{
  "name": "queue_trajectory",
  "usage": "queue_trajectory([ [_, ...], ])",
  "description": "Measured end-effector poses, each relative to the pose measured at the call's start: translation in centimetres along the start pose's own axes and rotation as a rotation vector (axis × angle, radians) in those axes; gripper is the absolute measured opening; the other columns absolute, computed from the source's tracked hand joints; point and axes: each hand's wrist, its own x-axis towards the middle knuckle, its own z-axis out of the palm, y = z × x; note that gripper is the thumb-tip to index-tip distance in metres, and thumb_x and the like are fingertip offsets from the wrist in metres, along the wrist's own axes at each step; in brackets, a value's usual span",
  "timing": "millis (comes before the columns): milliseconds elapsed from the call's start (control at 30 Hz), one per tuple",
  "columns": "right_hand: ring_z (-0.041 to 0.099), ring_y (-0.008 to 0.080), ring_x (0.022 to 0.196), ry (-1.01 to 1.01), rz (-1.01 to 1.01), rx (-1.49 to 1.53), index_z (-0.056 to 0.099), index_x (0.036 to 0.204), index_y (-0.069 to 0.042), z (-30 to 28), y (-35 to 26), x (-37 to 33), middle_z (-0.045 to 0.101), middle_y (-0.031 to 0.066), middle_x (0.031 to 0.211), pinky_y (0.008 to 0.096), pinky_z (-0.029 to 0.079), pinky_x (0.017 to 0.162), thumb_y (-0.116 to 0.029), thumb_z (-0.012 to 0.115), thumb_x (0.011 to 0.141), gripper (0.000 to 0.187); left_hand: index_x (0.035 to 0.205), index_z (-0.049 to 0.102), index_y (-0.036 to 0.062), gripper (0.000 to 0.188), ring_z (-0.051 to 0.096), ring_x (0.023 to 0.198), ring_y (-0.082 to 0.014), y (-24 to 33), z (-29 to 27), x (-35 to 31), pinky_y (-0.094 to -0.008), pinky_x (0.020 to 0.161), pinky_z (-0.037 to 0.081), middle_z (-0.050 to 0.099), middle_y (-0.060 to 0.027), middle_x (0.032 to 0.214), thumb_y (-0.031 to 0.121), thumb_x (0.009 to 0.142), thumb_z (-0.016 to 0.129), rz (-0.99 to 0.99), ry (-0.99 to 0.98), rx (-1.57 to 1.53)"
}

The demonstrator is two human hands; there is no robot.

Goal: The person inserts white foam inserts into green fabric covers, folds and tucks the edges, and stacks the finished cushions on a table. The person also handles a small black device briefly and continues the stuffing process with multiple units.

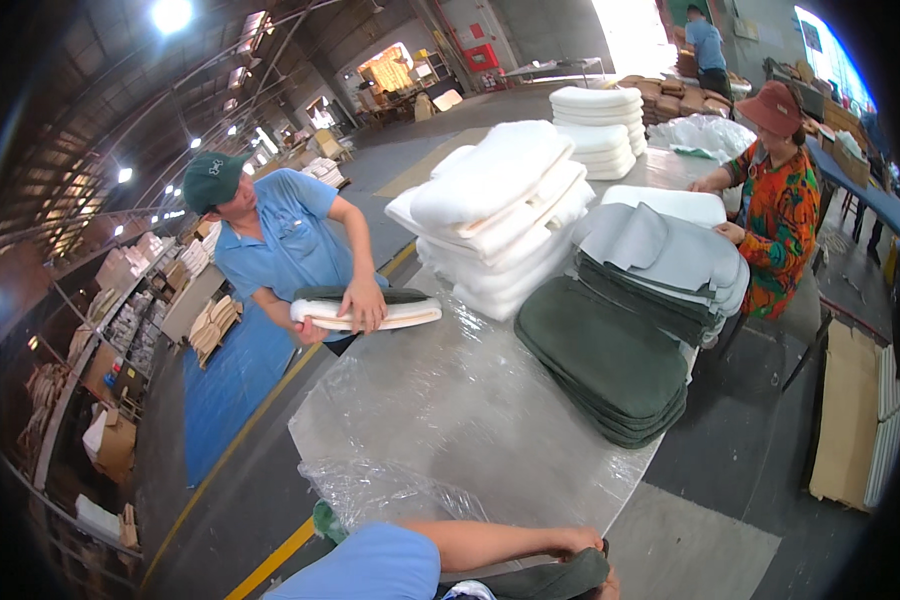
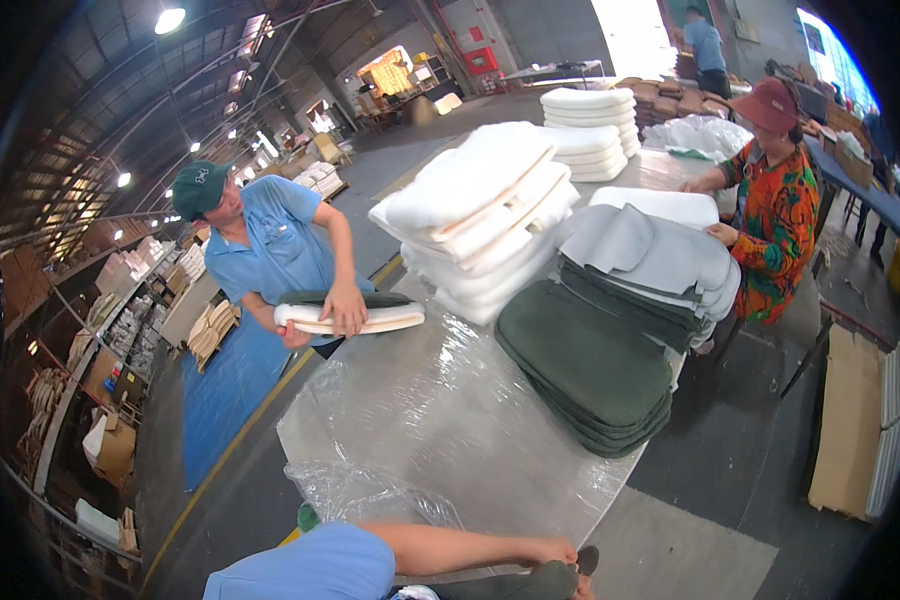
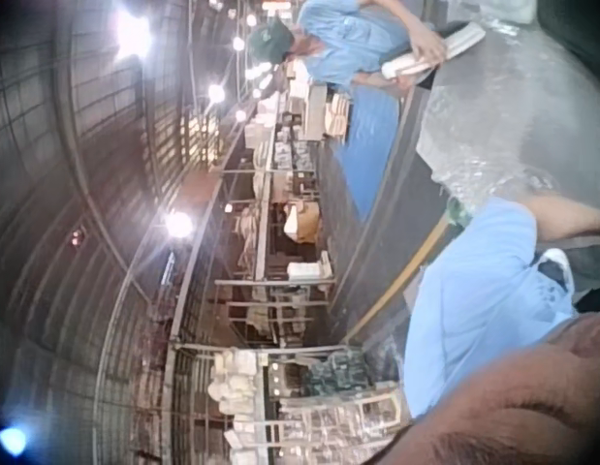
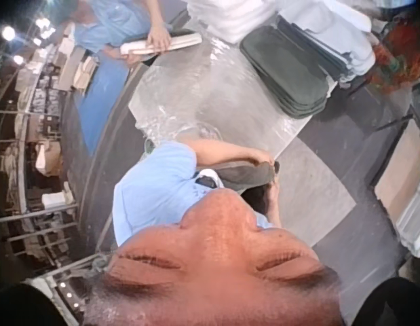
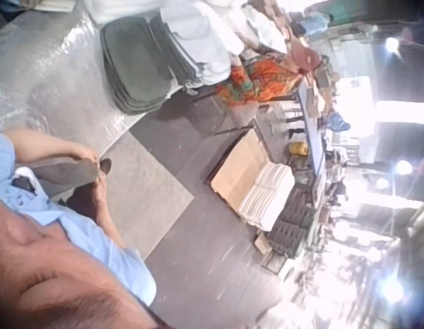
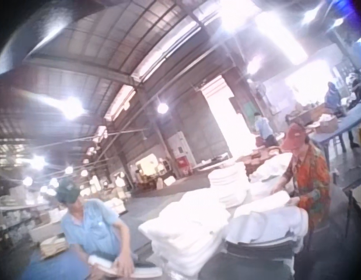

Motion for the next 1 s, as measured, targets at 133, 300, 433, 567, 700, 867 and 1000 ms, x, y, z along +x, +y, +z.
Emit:
queue_trajectory([
  [133, 0.064, 0.0189, 0.115, 0.020, -0.004, -0.037, 0.072, 0.129, -0.009, 0.8, 0.1, -0.3, 0.068, 0.0054, 0.127, 0.0356, 0.052, 0.097, -0.034, 0.063, 0.109, 0.033, 0.087, 0.072, 0.0010, 0.027, 0.058, 0.065, -0.0183, -0.5, 1.4, -1.2, -0.0412, 0.061, 0.046, 0.063, -0.0070, 0.067, 0.027, 0.091, 0.067, 0.385, 0.161, 0.250],
  [300, 0.065, 0.0193, 0.114, 0.049, -0.039, -0.031, 0.072, 0.129, -0.009, 1.7, 1.2, -1.3, 0.069, 0.0050, 0.126, 0.0366, 0.052, 0.097, -0.034, 0.063, 0.109, 0.033, 0.078, 0.067, 0.0027, 0.035, 0.059, 0.057, -0.0195, -1.7, 1.4, -2.9, -0.0396, 0.052, 0.046, 0.062, -0.0073, 0.065, 0.033, 0.095, 0.066, 0.320, 0.226, 0.200],
  [433, 0.065, 0.0196, 0.113, 0.109, -0.126, 0.024, 0.071, 0.130, -0.009, 1.8, 2.8, -2.5, 0.070, 0.0046, 0.126, 0.0374, 0.053, 0.097, -0.035, 0.064, 0.109, 0.033, 0.081, 0.066, 0.0032, 0.043, 0.059, 0.061, -0.0190, -0.3, -0.1, -2.9, -0.0409, 0.055, 0.046, 0.060, -0.0079, 0.067, 0.042, 0.099, 0.066, 0.132, 0.039, 0.308],
  [567, 0.065, 0.0192, 0.116, 0.116, -0.121, 0.239, 0.070, 0.132, -0.009, 1.9, 4.2, -2.2, 0.069, 0.0047, 0.129, 0.0363, 0.053, 0.099, -0.038, 0.065, 0.108, 0.038, 0.086, 0.067, 0.0020, 0.046, 0.062, 0.070, -0.0206, 1.4, 0.2, -3.3, -0.0426, 0.063, 0.048, 0.063, -0.0102, 0.072, 0.046, 0.099, 0.067, 0.041, -0.094, 0.345],
  [700, 0.066, 0.0191, 0.090, 0.188, 0.008, 0.552, 0.074, 0.112, 0.001, 2.9, 1.9, -3.2, 0.068, 0.0062, 0.099, 0.0350, 0.054, 0.085, -0.037, 0.049, 0.115, 0.045, 0.086, 0.068, 0.0030, 0.041, 0.066, 0.073, -0.0313, 0.7, 1.0, -2.1, -0.0466, 0.068, 0.051, 0.070, -0.0179, 0.080, 0.042, 0.100, 0.066, 0.438, -0.010, 0.524],
  [867, 0.070, 0.0223, 0.089, 0.509, 0.216, 0.122, 0.076, 0.106, 0.004, 2.9, 1.7, -0.8, 0.074, 0.0130, 0.098, 0.0397, 0.055, 0.079, -0.056, 0.051, 0.110, 0.065, 0.096, 0.074, 0.0067, 0.036, 0.071, 0.092, -0.0397, 1.2, 1.4, -2.6, -0.0505, 0.080, 0.053, 0.075, -0.0194, 0.096, 0.041, 0.101, 0.063, 0.357, 0.064, 0.595],
  [1000, 0.073, 0.0255, 0.097, 0.617, 0.249, -0.216, 0.075, 0.106, 0.008, 1.4, 4.6, 1.9, 0.078, 0.0190, 0.101, 0.0429, 0.055, 0.082, -0.060, 0.058, 0.105, 0.071, 0.103, 0.077, 0.0088, 0.036, 0.072, 0.098, -0.0400, 2.3, 1.8, -2.7, -0.0501, 0.086, 0.055, 0.076, -0.0185, 0.104, 0.042, 0.100, 0.063, 0.270, 0.063, 0.548],
])
